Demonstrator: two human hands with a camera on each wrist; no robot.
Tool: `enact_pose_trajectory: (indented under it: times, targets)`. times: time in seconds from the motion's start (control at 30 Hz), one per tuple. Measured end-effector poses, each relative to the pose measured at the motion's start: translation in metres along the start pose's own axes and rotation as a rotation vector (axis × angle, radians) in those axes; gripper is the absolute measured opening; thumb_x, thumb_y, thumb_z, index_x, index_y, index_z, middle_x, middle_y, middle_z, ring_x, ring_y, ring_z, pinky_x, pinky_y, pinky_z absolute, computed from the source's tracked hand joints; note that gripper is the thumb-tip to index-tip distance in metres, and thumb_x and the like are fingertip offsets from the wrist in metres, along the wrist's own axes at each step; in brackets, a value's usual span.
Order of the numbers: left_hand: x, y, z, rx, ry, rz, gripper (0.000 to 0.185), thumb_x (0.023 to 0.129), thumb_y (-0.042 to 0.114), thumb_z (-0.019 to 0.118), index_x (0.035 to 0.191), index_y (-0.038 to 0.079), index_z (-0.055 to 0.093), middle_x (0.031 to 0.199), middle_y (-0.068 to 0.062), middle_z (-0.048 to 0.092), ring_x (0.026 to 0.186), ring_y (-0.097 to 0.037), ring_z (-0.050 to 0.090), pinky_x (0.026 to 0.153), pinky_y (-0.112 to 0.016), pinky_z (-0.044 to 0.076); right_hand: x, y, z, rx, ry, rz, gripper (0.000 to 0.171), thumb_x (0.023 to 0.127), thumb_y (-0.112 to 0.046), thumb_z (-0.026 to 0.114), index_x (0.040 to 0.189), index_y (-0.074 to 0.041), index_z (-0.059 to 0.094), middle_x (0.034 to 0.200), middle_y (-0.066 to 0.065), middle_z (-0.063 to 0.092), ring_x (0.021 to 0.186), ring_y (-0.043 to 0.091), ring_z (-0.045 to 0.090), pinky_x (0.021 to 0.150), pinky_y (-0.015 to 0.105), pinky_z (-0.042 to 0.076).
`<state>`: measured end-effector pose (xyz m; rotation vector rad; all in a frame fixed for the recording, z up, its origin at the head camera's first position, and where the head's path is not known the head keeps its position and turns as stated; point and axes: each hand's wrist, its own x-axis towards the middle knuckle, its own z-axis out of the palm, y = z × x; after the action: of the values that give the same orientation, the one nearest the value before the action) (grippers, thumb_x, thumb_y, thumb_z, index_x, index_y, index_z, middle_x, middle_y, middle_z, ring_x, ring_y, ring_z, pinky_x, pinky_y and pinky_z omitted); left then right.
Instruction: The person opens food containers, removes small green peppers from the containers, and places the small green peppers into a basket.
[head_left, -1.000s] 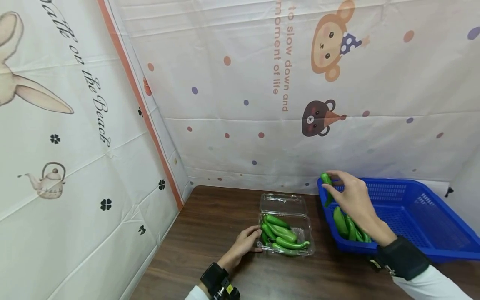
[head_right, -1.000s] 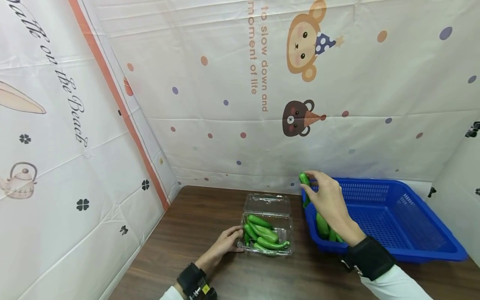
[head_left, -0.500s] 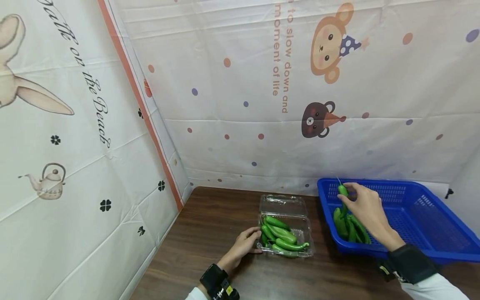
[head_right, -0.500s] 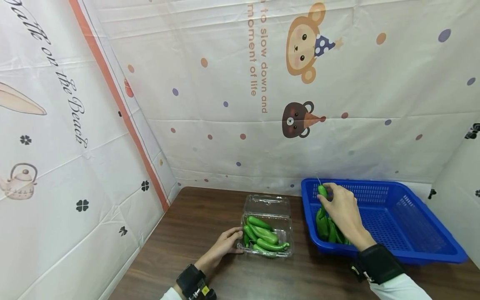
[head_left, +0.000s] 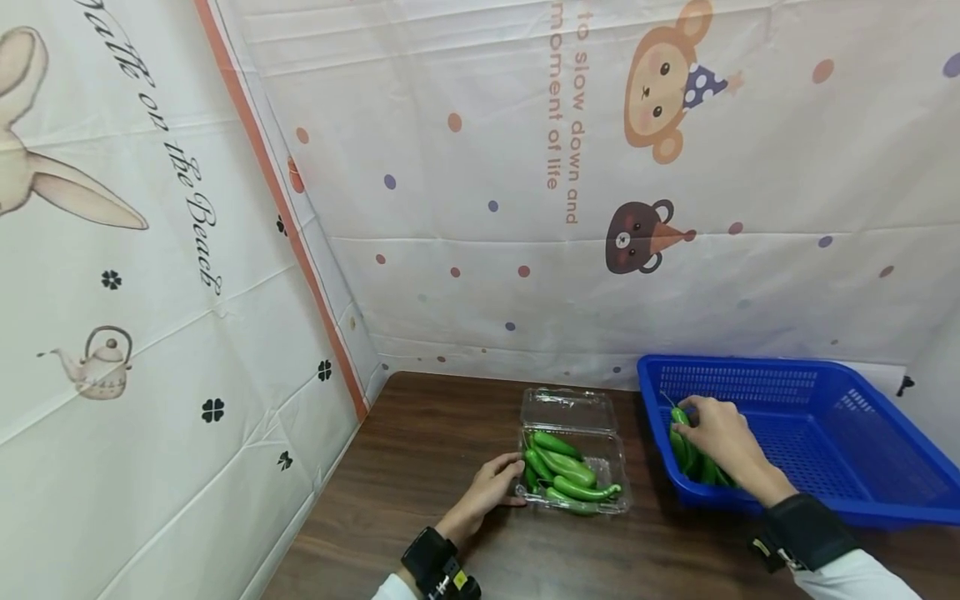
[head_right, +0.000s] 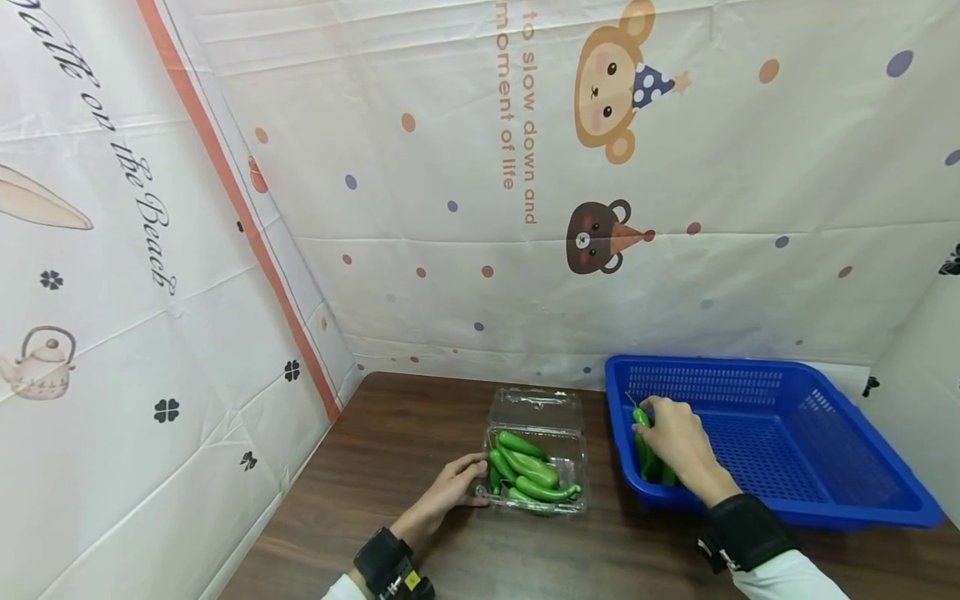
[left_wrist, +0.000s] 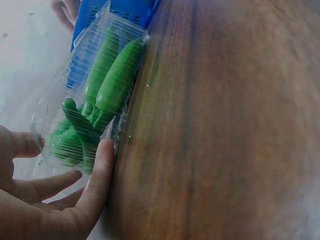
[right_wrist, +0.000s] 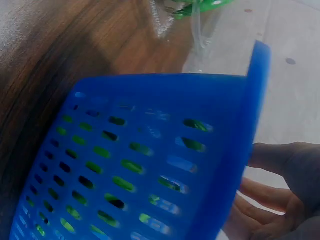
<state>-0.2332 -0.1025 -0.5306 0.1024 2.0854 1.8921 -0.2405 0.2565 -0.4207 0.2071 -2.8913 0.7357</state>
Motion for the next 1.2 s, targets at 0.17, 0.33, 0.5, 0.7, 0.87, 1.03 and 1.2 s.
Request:
enact_pose_trajectory:
  times: [0.17,0.33,0.5,0.7,0.87,1.03,1.2]
  targets:
    - [0.001,-0.001,0.001,0.0,-0.001,0.003,0.054,0.106,0.033,0.055,0.148,0.0,0.049,0.144,-0.026,0.053,0.13,-0.036,0.056,0.081,-0.035,0.067,0.0,0.001,0.007,0.001,-0.084,0.028,0.033,0.091,-0.002,0.072,0.116,0.018,0.064,0.087,0.026,0.072,0.068,0.024,0.069,0.052,0.035,0.058]
    - [0.001,-0.001,0.001,-0.004,-0.002,0.004,0.053,0.106,0.032,0.055,0.148,-0.001,0.05,0.144,-0.027,0.053,0.13,-0.036,0.056,0.081,-0.037,0.067,0.0,0.003,0.011,-0.01,-0.117,0.032,0.034,0.092,-0.001,0.069,0.118,0.019,0.062,0.084,0.021,0.07,0.065,0.02,0.066,0.052,0.033,0.055]
    - [0.0,-0.001,0.001,-0.004,-0.007,0.001,0.053,0.106,0.032,0.055,0.148,0.0,0.05,0.144,-0.026,0.053,0.129,-0.035,0.056,0.081,-0.036,0.067,-0.002,0.004,0.013,-0.019,-0.146,0.055,0.04,0.093,-0.004,0.068,0.123,0.021,0.059,0.077,0.013,0.069,0.057,0.014,0.057,0.049,0.028,0.045]
    - [0.001,-0.001,0.0,-0.006,-0.014,0.004,0.053,0.106,0.032,0.055,0.148,0.001,0.05,0.145,-0.026,0.052,0.129,-0.035,0.057,0.081,-0.034,0.066,-0.004,0.003,0.011,-0.006,-0.155,0.038,0.036,0.092,-0.003,0.069,0.12,0.019,0.063,0.083,0.019,0.072,0.061,0.015,0.063,0.049,0.028,0.046]
    - [0.001,-0.001,-0.001,-0.015,-0.015,-0.005,0.052,0.106,0.032,0.055,0.148,0.002,0.05,0.145,-0.025,0.053,0.13,-0.035,0.056,0.082,-0.035,0.066,0.001,0.0,0.004,-0.02,-0.157,0.025,0.035,0.093,-0.005,0.069,0.118,0.018,0.064,0.093,0.026,0.072,0.071,0.022,0.069,0.054,0.032,0.055]
    - [0.0,0.0,-0.002,-0.012,-0.017,-0.008,0.052,0.106,0.032,0.055,0.148,0.002,0.05,0.146,-0.025,0.052,0.131,-0.036,0.055,0.083,-0.036,0.066,0.004,-0.008,-0.006,-0.016,-0.105,-0.02,0.037,0.095,-0.009,0.069,0.121,0.017,0.064,0.093,0.028,0.072,0.066,0.022,0.068,0.049,0.03,0.049]
    - [0.0,-0.001,-0.002,-0.014,-0.014,-0.004,0.052,0.106,0.032,0.054,0.148,0.001,0.05,0.146,-0.025,0.052,0.13,-0.035,0.056,0.082,-0.036,0.066,0.006,-0.029,-0.01,-0.057,0.046,-0.111,0.036,0.095,-0.015,0.071,0.122,0.01,0.067,0.1,0.03,0.072,0.053,0.015,0.061,0.041,0.023,0.03]
